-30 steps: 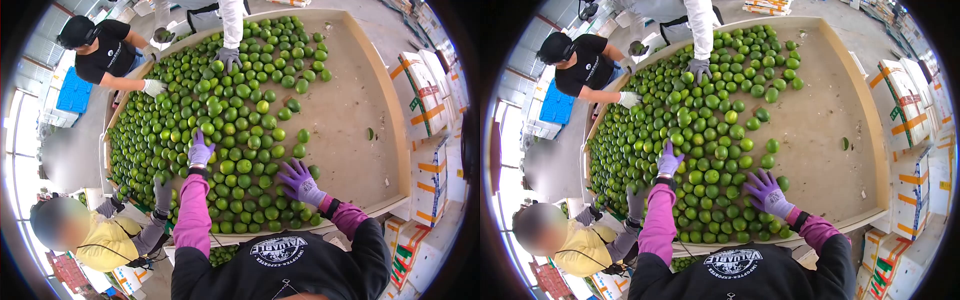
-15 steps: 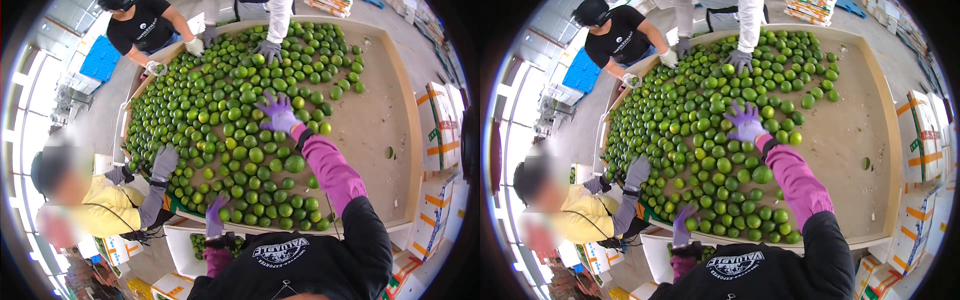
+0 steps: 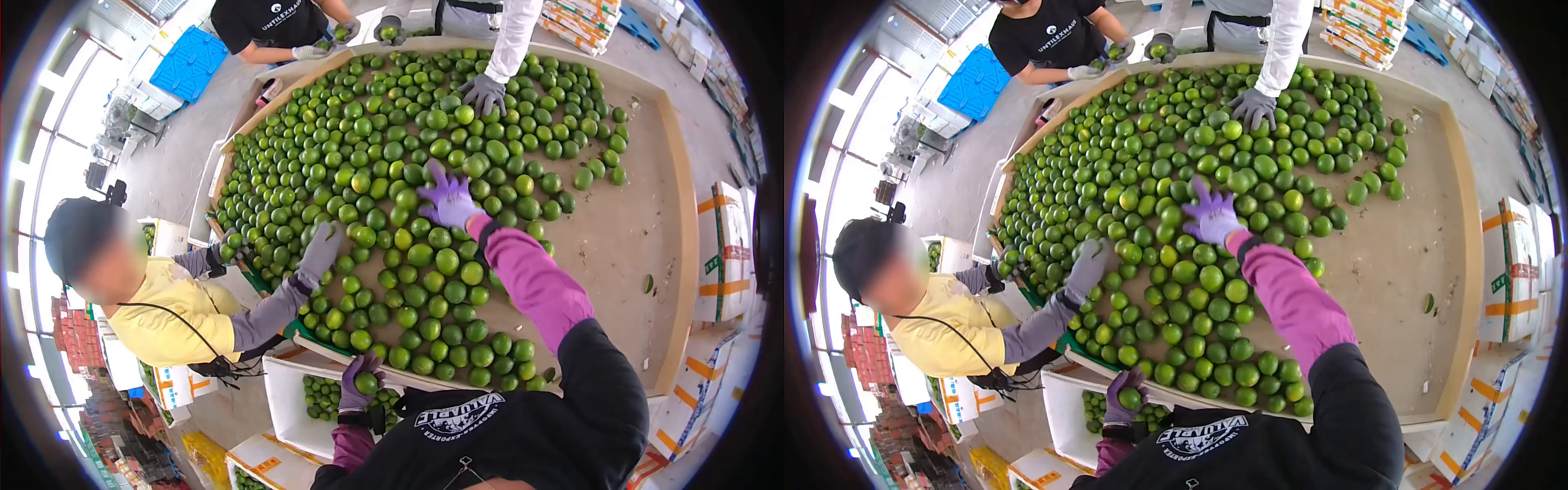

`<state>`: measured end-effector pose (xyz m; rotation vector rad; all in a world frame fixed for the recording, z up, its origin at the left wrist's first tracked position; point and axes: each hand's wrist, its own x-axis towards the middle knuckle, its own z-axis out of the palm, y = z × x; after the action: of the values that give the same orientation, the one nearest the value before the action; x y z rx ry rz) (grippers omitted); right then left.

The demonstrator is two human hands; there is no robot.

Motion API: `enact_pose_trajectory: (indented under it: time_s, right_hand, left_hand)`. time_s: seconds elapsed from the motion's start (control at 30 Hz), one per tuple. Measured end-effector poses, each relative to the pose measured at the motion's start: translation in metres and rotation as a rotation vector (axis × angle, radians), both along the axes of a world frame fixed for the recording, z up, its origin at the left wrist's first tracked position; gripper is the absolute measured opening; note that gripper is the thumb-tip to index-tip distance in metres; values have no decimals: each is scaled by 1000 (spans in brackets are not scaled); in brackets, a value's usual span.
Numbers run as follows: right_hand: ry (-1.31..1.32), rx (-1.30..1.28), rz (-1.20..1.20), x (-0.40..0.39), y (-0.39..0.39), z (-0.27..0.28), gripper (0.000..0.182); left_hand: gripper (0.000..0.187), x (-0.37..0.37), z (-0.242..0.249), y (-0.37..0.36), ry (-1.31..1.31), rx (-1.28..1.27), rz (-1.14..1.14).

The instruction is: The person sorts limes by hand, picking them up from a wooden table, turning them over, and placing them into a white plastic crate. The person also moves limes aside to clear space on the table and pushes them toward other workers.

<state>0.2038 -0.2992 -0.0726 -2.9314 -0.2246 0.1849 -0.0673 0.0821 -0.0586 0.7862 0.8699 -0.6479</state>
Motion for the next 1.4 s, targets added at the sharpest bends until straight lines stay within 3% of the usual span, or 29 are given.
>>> enact_pose_trajectory:
  time_s: [0.13, 0.23, 0.3, 0.33, 0.37, 0.43, 0.57, 0.63, 0.67, 0.77, 0.83, 0.9, 1.03, 1.1, 1.2, 1.23, 1.3, 1.33, 1.4]
  right_hand:
    - [-52, 54, 222, -76, 10, -29, 66]
    - [-44, 80, 268, -117, 2, -9, 70]
    - [140, 167, 401, -132, -11, 4, 70]
    - [188, 356, 390, -137, -21, 15, 71]
    - [192, 346, 397, -133, -31, 13, 71]
    - [-45, 532, 154, -111, -48, 12, 72]
    - [-441, 205, -247, -17, -72, 21, 74]
    - [-354, 28, -384, 30, -78, -5, 71]
    - [-143, -93, -299, 41, -72, 4, 73]
    - [99, -244, -116, 41, -13, 12, 78]
    - [-136, -244, -97, 12, 10, -14, 88]
    - [-336, 50, 41, -18, 10, -46, 84]
    - [-89, 157, 214, -97, -15, -13, 67]
    - [-8, 582, 151, -134, -47, 9, 62]
    - [-123, 574, -149, -204, -75, 48, 66]
    - [-108, 571, -152, -229, -78, 51, 66]
    - [-284, 255, -117, -271, -78, 54, 70]
    - [-279, 256, -124, -286, -68, 53, 70]
    - [33, 85, 184, -305, -43, 46, 71]
  left_hand:
    - [36, 1, -7, 9, 9, -124, -32]
    - [37, 0, -13, 12, -7, -168, -35]
    - [37, -1, -10, 13, -6, -145, -41]
    - [38, 0, -10, 11, -14, -125, -39]
    - [38, 0, -12, 11, -15, -134, -30]
    - [38, -2, -13, 13, 6, -118, -24]
    - [39, -2, -5, 8, -63, -27, -57]
    - [38, 1, -3, 6, -49, -27, -32]
    - [37, 1, 0, 5, -27, -33, -20]
    - [38, 3, 7, 0, -20, 38, -10]
    - [38, 4, 4, 0, -3, 55, -25]
    - [39, 0, -9, 9, 14, 23, -29]
    - [42, -3, -18, 15, -17, -34, -75]
    - [45, -3, -18, 14, -36, -61, -38]
    - [46, -4, -16, 10, -60, 8, -48]
    - [46, -4, -15, 10, -70, 10, -35]
    - [45, -6, -17, 11, -73, -5, -40]
    - [45, -5, -17, 11, -73, 25, -63]
    - [43, -2, -20, 12, -52, 58, -103]
